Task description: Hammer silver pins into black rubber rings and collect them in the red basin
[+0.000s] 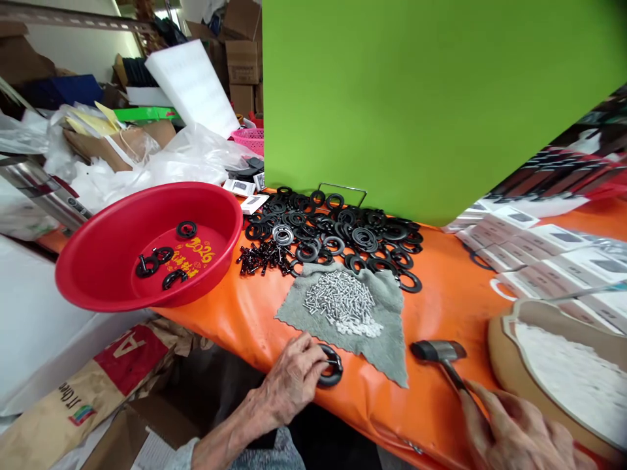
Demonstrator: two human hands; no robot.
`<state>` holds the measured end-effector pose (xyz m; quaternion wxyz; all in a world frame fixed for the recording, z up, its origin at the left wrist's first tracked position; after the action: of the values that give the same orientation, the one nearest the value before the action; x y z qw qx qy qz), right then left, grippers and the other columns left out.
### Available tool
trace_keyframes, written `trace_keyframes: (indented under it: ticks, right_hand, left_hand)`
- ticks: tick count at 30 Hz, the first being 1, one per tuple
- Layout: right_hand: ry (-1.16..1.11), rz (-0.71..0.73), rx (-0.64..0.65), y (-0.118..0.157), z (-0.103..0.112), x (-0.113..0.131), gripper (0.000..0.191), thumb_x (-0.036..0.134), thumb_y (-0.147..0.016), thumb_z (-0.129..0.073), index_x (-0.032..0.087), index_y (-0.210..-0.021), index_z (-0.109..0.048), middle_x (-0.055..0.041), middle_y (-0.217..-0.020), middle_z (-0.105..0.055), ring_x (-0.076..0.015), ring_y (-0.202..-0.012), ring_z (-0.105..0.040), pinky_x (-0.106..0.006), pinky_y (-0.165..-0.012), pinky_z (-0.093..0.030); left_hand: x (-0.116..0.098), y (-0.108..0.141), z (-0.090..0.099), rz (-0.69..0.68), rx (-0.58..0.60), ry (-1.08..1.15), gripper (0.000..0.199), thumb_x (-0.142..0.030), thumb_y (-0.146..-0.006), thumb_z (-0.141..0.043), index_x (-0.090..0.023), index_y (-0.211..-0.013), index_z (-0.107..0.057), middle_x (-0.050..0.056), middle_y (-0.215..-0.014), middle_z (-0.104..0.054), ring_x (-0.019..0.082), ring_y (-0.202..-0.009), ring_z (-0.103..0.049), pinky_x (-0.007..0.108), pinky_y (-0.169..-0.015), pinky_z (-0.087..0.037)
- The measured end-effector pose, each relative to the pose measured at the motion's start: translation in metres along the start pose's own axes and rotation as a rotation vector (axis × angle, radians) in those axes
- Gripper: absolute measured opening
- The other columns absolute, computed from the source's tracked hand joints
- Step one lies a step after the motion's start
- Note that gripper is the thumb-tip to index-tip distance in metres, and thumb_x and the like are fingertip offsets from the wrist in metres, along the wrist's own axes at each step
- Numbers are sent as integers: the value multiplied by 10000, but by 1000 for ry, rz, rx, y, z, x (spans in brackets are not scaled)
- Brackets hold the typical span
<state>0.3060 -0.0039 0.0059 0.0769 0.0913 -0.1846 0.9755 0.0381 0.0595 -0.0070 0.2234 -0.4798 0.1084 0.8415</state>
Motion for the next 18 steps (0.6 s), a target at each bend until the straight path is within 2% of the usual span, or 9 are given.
trace_keyframes:
  ticks: [1, 3, 5, 8, 10, 13, 18]
  right_hand:
    - [-23, 55, -4, -6, -1, 18, 294, 429, -888, -374, 231, -924, -588, -143, -917, -624, -330, -811, -577, -497, -702, -442]
    - [-256, 174, 14, -19, -5, 60, 210, 354, -939, -391, 240, -983, -562, -99, -955, -638, -249, -859, -616, -389, -738, -487]
    - [-392, 258, 48, -32, -15, 100, 168, 299, -961, -395, 237, -973, -551, -65, -914, -620, -189, -815, -618, -312, -706, -503]
    - [-361, 324, 82, -49, -38, 139, 187, 253, -953, -382, 221, -931, -565, -49, -832, -576, -193, -794, -573, -320, -694, -485]
    - [-310, 336, 96, -55, -52, 151, 191, 244, -927, -407, 217, -858, -582, -47, -774, -545, -213, -747, -531, -351, -664, -448]
    - [-248, 339, 110, -58, -66, 156, 207, 236, -907, -418, 206, -780, -579, -62, -754, -516, -233, -725, -486, -371, -646, -394]
    - [-230, 327, 119, -57, -70, 156, 226, 232, -912, -383, 216, -759, -548, -64, -761, -508, -238, -746, -466, -372, -665, -362]
  left_hand:
    - [1, 3, 3, 27, -30, 13, 154, -103, -904, -492, -175, -859, -620, 28, -854, -524, 160, -841, -543, 268, -806, -471]
    - [3, 9, 11, 90, -84, 27, 143, -133, -907, -496, -177, -866, -625, 26, -828, -538, 163, -806, -547, 276, -785, -468]
    - [5, 14, 21, 149, -118, 48, 142, -169, -911, -498, -177, -858, -629, 23, -807, -553, 159, -759, -547, 279, -749, -461]
    - [7, 20, 34, 227, -149, 107, 159, -210, -907, -505, -170, -821, -633, 17, -778, -553, 143, -693, -527, 262, -678, -437]
    - [9, 21, 42, 253, -181, 146, 168, -223, -895, -515, -163, -788, -630, 12, -765, -534, 132, -671, -508, 246, -641, -418]
    - [9, 21, 48, 263, -197, 220, 177, -237, -886, -517, -152, -774, -626, 8, -750, -524, 119, -646, -487, 229, -604, -400]
    - [11, 21, 46, 286, -185, 333, 174, -254, -874, -526, -142, -789, -630, 13, -768, -553, 110, -643, -501, 217, -605, -409]
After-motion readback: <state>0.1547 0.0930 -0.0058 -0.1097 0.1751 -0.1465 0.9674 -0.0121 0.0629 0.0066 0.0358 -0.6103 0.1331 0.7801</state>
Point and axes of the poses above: each hand's wrist, its own y-axis away from the middle knuckle, its own z-axis out of the back of the hand, x = y × z, the point moved 7 cm from there along -y, towards the middle knuckle
